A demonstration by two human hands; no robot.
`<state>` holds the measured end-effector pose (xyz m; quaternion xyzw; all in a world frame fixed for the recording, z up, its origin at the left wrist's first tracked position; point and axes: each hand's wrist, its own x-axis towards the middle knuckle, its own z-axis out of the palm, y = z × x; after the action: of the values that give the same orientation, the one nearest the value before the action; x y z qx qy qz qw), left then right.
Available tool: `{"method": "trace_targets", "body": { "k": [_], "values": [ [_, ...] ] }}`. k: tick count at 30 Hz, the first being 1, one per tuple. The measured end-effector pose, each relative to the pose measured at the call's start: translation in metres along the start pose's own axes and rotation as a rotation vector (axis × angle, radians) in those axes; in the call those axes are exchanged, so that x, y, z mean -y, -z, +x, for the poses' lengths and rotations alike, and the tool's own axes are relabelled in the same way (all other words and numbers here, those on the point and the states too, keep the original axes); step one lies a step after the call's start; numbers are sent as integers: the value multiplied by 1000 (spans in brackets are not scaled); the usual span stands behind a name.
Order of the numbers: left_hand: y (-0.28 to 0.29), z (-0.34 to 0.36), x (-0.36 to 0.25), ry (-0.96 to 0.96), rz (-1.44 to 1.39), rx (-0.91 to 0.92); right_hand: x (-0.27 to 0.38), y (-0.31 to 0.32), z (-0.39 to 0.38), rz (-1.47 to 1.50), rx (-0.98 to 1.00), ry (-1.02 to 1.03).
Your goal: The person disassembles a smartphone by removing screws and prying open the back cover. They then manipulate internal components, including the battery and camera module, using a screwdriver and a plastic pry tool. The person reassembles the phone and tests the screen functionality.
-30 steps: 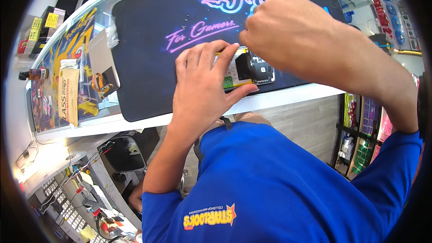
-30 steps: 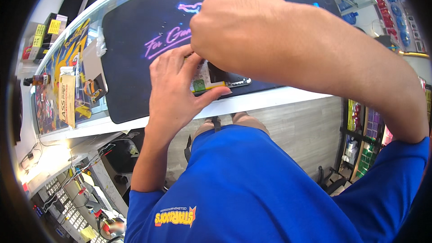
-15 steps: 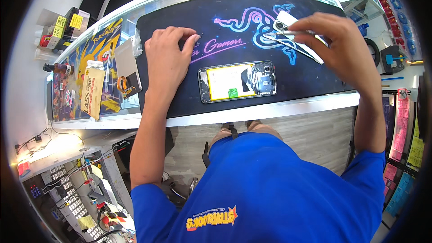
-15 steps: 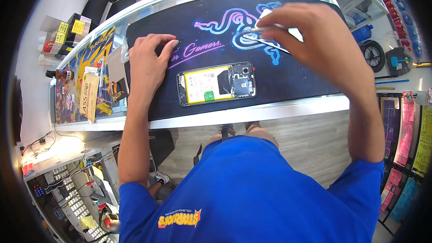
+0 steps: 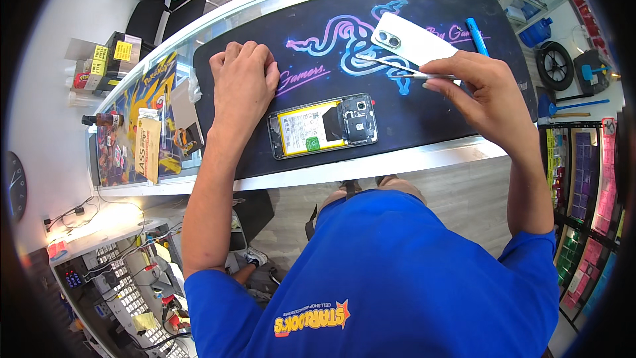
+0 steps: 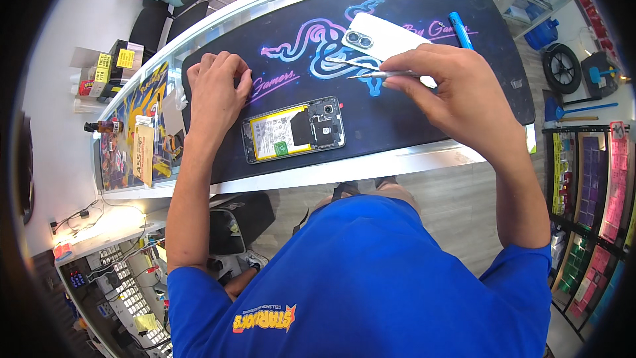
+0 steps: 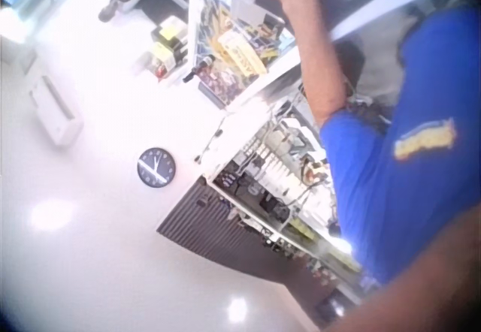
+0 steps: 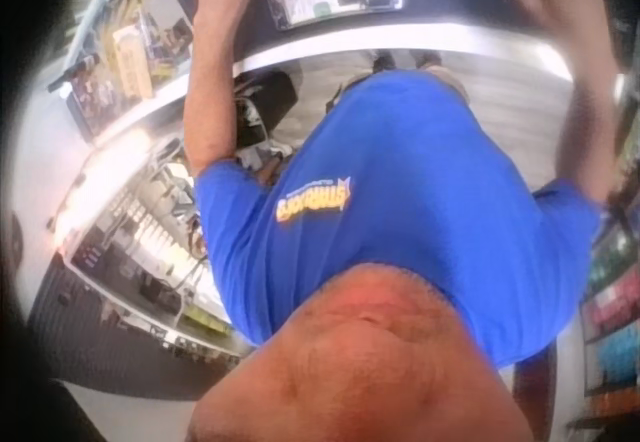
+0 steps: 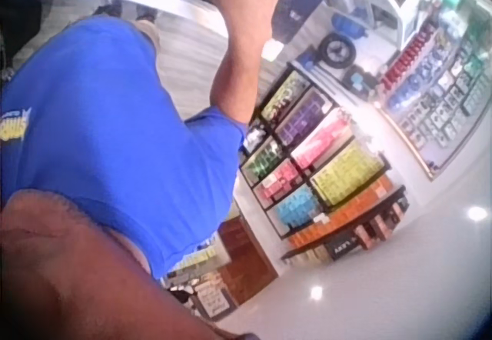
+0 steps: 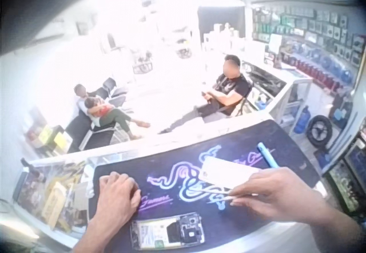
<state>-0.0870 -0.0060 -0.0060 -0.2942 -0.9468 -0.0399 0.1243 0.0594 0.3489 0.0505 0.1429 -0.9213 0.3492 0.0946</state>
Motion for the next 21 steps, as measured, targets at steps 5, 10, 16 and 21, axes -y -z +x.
{"method": "trace_targets", "body": {
  "k": [5,10,16,21],
  "values": [
    [-5,11,6,-33,-17,13,-6,-2,6,49,-35,98],
    [-6,7,5,36,-428,-53,-8,-6,12,145,-18,101],
    [9,-18,-75,168,-1081,-160,-2,-12,16,214,-21,106],
    [25,-40,-107,158,-1125,-298,22,1,20,91,-83,236]
  ]
}}
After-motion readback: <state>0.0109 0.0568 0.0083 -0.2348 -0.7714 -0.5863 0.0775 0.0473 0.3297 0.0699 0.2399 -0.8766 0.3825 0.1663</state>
